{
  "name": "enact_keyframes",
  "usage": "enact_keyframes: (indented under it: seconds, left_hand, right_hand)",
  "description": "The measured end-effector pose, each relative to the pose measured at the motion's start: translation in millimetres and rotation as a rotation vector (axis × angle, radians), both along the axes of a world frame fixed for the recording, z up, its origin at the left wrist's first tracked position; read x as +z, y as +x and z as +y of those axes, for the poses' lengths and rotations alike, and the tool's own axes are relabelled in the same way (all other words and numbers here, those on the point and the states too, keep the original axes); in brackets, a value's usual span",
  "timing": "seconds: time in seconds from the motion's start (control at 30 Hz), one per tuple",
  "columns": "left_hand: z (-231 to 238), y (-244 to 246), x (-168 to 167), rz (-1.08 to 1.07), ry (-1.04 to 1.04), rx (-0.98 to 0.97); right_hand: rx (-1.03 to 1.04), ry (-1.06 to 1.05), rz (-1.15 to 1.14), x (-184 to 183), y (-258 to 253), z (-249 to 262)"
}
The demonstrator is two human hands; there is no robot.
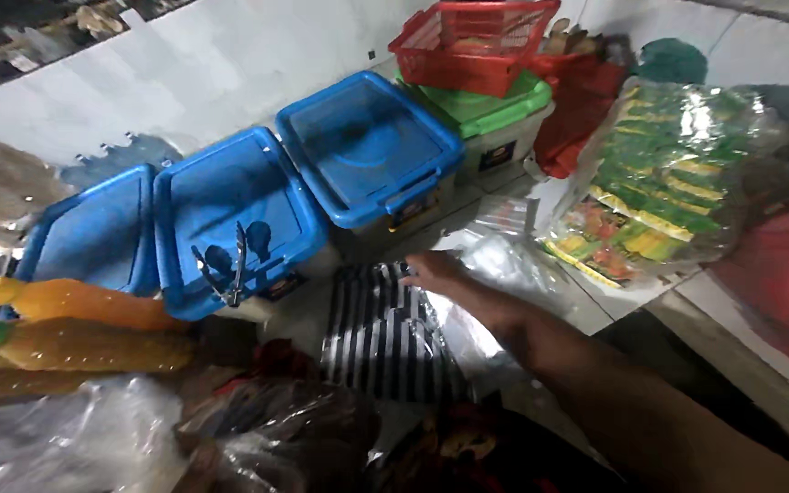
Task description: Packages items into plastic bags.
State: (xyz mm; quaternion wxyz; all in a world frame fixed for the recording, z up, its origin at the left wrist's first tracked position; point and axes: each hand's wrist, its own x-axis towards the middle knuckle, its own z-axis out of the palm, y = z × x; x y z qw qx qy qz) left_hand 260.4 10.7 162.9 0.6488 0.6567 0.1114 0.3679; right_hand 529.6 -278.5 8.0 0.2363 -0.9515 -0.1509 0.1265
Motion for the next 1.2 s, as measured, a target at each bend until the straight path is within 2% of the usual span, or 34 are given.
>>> enact_keyframes:
  seconds: [0.17,0.3,0.43,0.5,0.6,0.67,0.73,0.8,0.9,1.03,1.13,1.2]
  left_hand:
    - [-10.2,19.5,-12.9,-0.004,-0.018,-0.084]
    - [-16.6,42.0,-27.7,0.004,0.008,-0.170]
    - [-23.4,62.4,-49.2,0.150,0.215,-0.267]
    - [-25.0,68.8,-45.1,0.210,0.278,-0.304]
    - [-19.6,72.0,-31.9,0.291,0.308,-0.347]
    - [-18.2,71.4,-32.6,0.304,0.260,-0.352]
    - [-17.8,69.3,-36.7,0.265,0.239,-0.337]
    - [-17.3,67.1,-43.6,0.190,0.230,-0.293]
    - [-14.4,66.0,-49.8,0.086,0.309,-0.231]
    - [-8.6,68.9,-45.7,0.030,0.475,-0.216]
    - [-6.3,74.6,-45.0,0.026,0.569,-0.194]
    - [-1.5,74.9,-41.8,0.063,0.618,-0.200]
  right_hand:
    - [-0.095,-0.031,-0.046,1.8,17.7,-47.5]
    - [-0.182,-0.101,-0.115,2.7,26.5,-56.9]
    - [-0.230,-0.088,-0.184,-11.5,29.4,-56.1]
    - [-0.274,-0.034,-0.270,-8.5,16.7,-51.3]
    - [-0.192,0.162,-0.424,10.4,-15.4,-22.3]
    - [-0.070,0.362,-0.399,29.5,-45.7,7.4]
    - [0.044,0.595,-0.333,52.5,-74.0,38.6]
    - [0.158,0.846,-0.378,71.8,-95.5,66.6]
    - [0.283,1.008,-0.447,97.7,-114.1,95.3]
    - [0.370,0.935,-0.425,119.8,-119.9,107.9]
    - [0.365,0.749,-0.466,121.2,-113.3,105.6]
    - [0.387,0.716,-0.406,118.3,-107.6,106.7]
